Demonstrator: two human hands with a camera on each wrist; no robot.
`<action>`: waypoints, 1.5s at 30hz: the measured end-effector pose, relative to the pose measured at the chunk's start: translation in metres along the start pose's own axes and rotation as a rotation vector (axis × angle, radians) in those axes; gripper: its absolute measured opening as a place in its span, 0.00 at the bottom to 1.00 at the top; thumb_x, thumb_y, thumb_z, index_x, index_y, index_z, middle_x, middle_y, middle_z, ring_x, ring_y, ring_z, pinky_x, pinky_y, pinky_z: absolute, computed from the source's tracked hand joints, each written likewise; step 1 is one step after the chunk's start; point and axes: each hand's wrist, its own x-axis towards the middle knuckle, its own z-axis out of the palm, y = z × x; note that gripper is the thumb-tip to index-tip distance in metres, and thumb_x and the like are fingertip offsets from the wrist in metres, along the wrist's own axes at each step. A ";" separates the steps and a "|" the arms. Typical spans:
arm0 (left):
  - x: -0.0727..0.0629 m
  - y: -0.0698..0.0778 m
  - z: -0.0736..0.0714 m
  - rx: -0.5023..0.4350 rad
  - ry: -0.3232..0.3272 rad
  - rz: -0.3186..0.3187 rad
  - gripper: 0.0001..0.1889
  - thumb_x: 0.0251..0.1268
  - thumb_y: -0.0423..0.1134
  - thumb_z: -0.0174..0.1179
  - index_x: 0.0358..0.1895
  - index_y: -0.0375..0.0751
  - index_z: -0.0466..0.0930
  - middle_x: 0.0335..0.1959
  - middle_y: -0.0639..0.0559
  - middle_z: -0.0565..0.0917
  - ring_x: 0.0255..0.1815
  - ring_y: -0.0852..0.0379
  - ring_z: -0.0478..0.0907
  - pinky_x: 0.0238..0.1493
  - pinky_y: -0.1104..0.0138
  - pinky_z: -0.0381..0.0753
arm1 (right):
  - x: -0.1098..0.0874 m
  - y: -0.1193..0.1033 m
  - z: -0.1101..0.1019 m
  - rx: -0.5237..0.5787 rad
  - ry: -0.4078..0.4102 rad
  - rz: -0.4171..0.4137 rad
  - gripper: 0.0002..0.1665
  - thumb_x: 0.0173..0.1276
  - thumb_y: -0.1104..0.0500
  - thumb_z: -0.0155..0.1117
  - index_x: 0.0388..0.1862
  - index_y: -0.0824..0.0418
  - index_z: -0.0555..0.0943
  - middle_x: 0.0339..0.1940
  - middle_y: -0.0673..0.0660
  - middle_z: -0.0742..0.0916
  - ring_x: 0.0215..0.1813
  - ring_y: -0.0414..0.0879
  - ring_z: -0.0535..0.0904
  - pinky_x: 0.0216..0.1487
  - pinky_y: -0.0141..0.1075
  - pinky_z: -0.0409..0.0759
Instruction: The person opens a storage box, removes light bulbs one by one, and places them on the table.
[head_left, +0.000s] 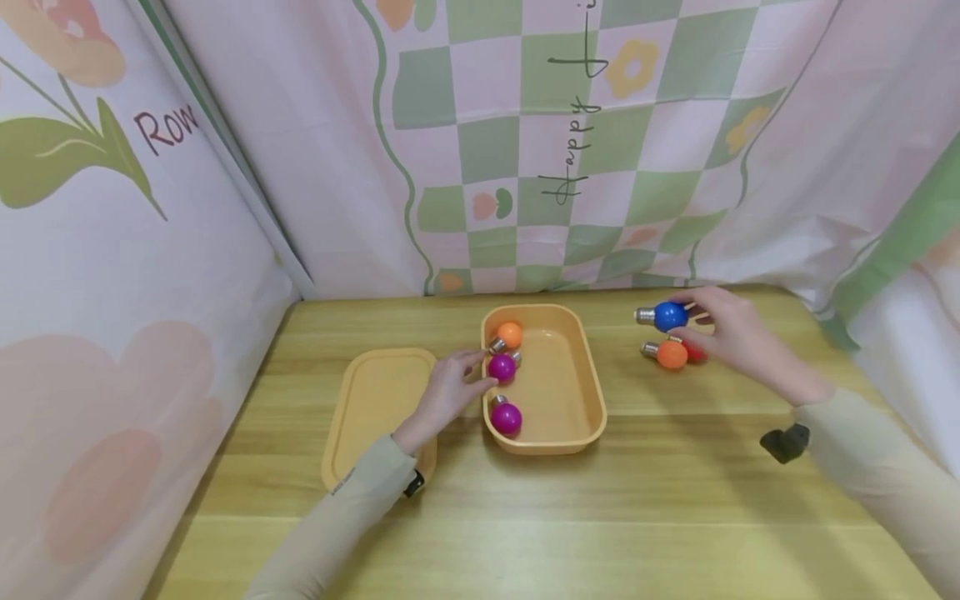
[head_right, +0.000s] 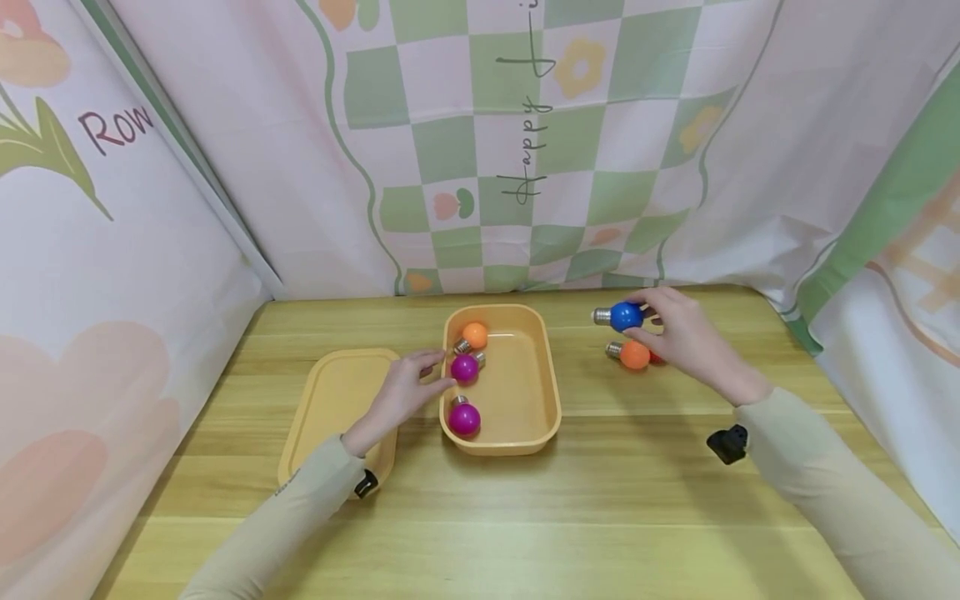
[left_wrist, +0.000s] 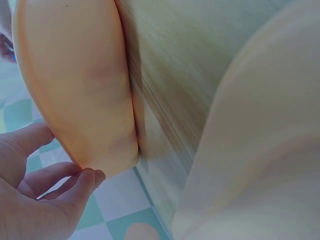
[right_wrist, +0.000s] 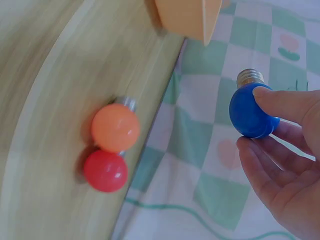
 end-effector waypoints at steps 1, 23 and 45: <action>0.000 0.000 0.000 0.001 0.001 0.000 0.26 0.63 0.39 0.67 0.61 0.30 0.77 0.61 0.34 0.80 0.55 0.39 0.84 0.56 0.55 0.87 | -0.001 0.003 -0.001 0.000 -0.001 0.016 0.27 0.53 0.70 0.77 0.52 0.73 0.79 0.45 0.71 0.84 0.41 0.62 0.85 0.37 0.48 0.89; -0.001 0.000 -0.002 0.000 0.008 0.019 0.26 0.63 0.39 0.67 0.61 0.30 0.77 0.61 0.33 0.80 0.56 0.39 0.83 0.57 0.55 0.87 | -0.019 0.068 -0.009 -0.034 -0.053 0.278 0.28 0.61 0.61 0.73 0.55 0.77 0.76 0.48 0.80 0.83 0.44 0.72 0.83 0.41 0.59 0.86; -0.001 -0.002 -0.002 -0.006 0.004 0.011 0.26 0.64 0.41 0.67 0.61 0.30 0.77 0.62 0.34 0.80 0.57 0.39 0.82 0.57 0.56 0.87 | -0.045 0.114 0.000 0.016 -0.053 0.369 0.25 0.63 0.60 0.72 0.50 0.78 0.76 0.46 0.81 0.81 0.40 0.73 0.83 0.24 0.25 0.80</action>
